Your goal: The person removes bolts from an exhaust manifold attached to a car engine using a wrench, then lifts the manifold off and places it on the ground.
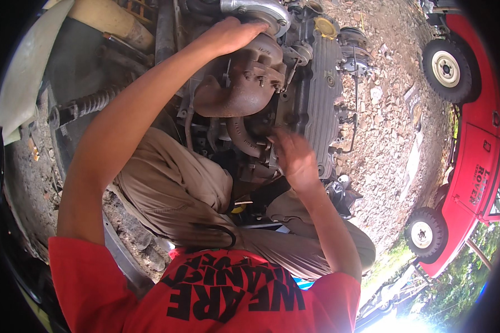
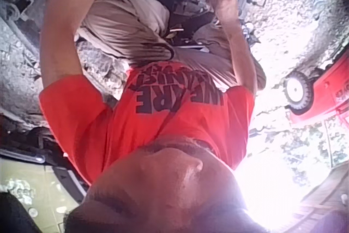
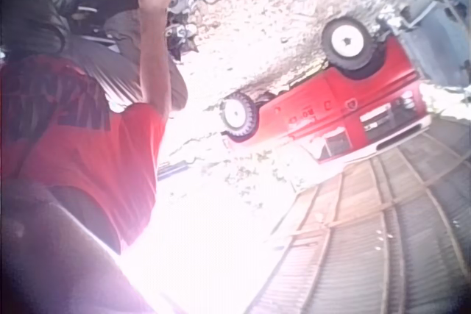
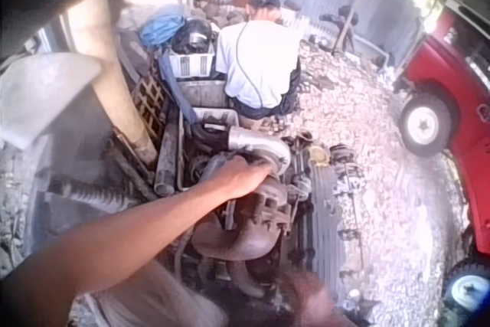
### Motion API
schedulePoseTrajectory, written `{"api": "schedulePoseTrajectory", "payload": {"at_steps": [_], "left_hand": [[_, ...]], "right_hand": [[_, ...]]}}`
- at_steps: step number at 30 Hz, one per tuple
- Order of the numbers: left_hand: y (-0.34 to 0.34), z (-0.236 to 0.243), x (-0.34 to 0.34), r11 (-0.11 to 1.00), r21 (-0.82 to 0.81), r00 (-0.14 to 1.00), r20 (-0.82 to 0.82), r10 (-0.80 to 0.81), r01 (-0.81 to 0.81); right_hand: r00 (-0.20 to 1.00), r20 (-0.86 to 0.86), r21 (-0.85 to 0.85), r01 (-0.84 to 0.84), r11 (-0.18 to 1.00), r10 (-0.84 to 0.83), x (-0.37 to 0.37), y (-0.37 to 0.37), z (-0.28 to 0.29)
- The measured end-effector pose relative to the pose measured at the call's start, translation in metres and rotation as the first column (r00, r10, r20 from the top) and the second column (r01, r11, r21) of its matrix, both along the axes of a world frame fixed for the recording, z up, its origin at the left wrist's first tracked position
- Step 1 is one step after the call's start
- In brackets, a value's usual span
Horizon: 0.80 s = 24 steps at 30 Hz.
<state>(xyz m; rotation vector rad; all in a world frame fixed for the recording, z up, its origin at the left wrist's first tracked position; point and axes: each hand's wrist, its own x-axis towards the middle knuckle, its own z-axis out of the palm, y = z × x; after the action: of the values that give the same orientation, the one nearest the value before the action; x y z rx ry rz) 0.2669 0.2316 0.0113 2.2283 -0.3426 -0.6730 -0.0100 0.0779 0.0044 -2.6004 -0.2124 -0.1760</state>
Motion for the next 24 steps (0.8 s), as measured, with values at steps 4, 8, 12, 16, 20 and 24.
{"api": "schedulePoseTrajectory", "payload": {"at_steps": [4, 8, 12, 16, 20, 24], "left_hand": [[-0.004, -0.009, 0.006, 0.999, 0.052, 1.000, 0.023, 0.012, -0.013], [-0.001, -0.019, 0.008, 0.998, 0.064, 0.994, 0.101, -0.033, 0.027], [-0.003, -0.016, 0.005, 0.996, 0.082, 0.993, 0.107, -0.040, 0.032], [-0.002, -0.015, 0.006, 0.996, 0.047, 0.992, 0.104, -0.077, 0.072], [0.000, -0.019, 0.008, 0.996, 0.059, 0.992, 0.105, -0.074, 0.069], [-0.002, -0.014, 0.006, 1.000, 0.011, 0.998, 0.067, 0.007, -0.007]], "right_hand": [[0.987, -0.078, 0.059, 0.144, 0.988, -0.139, 0.021, -0.008, 0.013], [0.940, -0.190, 0.183, 0.316, 0.931, -0.282, 0.028, -0.008, 0.014], [0.887, -0.259, 0.142, 0.426, 0.893, -0.382, 0.031, -0.002, 0.021], [0.948, -0.058, 0.081, 0.316, 0.945, -0.312, 0.027, 0.005, 0.004], [0.965, 0.095, -0.062, 0.253, 0.966, -0.246, 0.032, 0.018, -0.001], [0.953, 0.104, -0.162, 0.299, 0.940, -0.285, 0.044, 0.034, 0.008]]}}
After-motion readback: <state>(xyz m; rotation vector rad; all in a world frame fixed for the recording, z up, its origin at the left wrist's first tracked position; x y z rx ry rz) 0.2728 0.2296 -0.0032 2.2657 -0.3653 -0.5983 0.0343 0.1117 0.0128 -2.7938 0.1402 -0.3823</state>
